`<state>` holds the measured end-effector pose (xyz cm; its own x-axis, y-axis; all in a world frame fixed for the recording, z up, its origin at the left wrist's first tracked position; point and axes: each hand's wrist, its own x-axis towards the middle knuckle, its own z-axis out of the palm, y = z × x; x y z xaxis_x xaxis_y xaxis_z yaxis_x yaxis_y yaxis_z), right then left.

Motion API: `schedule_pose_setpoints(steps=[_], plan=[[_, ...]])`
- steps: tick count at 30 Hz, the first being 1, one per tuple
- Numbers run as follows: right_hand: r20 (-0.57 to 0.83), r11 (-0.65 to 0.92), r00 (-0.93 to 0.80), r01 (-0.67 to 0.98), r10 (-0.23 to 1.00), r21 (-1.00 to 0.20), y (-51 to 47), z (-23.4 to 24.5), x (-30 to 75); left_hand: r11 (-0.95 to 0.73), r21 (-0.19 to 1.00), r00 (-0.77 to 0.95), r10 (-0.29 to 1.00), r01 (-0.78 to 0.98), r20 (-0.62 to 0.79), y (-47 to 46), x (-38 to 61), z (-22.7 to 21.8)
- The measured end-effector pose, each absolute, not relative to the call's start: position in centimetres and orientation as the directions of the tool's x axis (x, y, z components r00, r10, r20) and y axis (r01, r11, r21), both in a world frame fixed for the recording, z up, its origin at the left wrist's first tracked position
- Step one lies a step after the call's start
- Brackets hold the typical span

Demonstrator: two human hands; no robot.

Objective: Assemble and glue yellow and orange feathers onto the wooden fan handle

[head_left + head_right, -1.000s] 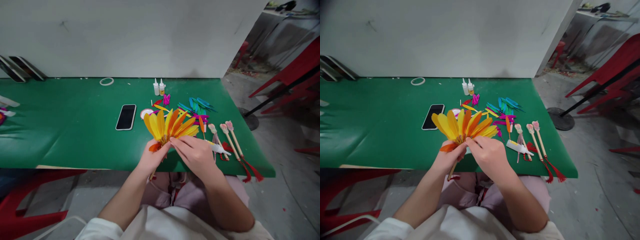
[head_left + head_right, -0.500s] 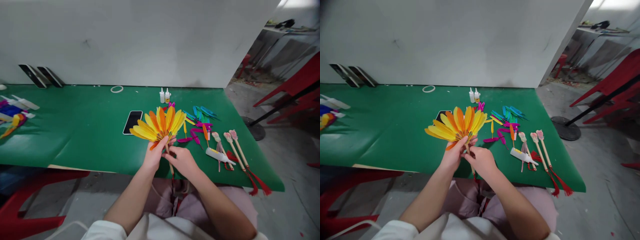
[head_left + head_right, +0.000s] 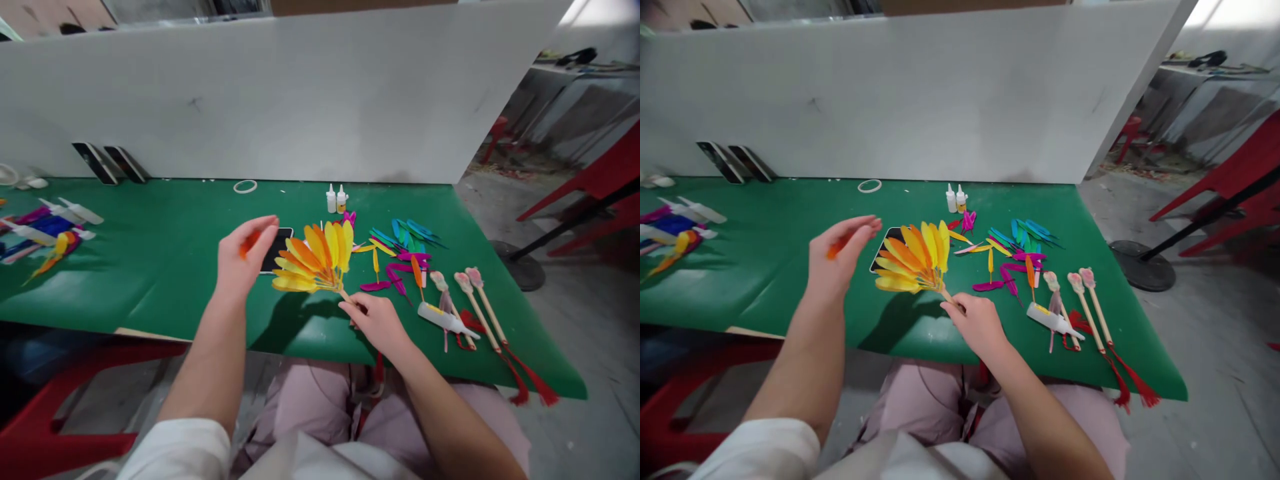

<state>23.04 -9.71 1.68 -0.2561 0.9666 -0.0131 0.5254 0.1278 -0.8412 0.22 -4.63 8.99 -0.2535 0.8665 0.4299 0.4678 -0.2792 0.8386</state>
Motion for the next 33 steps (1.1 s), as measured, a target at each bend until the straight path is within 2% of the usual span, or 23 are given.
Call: schedule_pose_setpoints(steps=[2,4,10,15,28,33], plan=[[-0.011,0.131,-0.263,0.516,0.965,-0.846,-9.7,1.5,23.0,-0.278,0.76,-0.04,0.928,0.588,0.371,-3.8,0.1,10.7],[-0.006,0.134,-0.265,0.508,0.964,-0.851,-9.7,1.3,23.1,-0.303,0.736,0.1,0.946,0.606,0.307,-3.2,0.3,11.6],[-0.028,0.113,-0.272,0.49,0.962,-0.864,-9.6,1.2,23.3,-0.422,0.676,0.289,0.907,0.605,0.307,-2.4,0.3,11.6],[-0.049,0.097,-0.283,0.481,0.958,-0.871,-9.6,1.3,23.3,-0.472,0.628,0.317,0.882,0.619,0.349,-2.4,0.8,12.2],[-0.112,0.049,-0.298,0.483,0.948,-0.874,-9.4,1.2,23.2,-0.362,0.652,0.272,0.932,0.666,0.239,-1.8,0.9,11.2],[-0.122,0.05,-0.312,0.492,0.942,-0.869,-9.5,1.2,23.2,-0.375,0.667,0.203,0.924,0.644,0.324,-1.8,1.5,11.6]])
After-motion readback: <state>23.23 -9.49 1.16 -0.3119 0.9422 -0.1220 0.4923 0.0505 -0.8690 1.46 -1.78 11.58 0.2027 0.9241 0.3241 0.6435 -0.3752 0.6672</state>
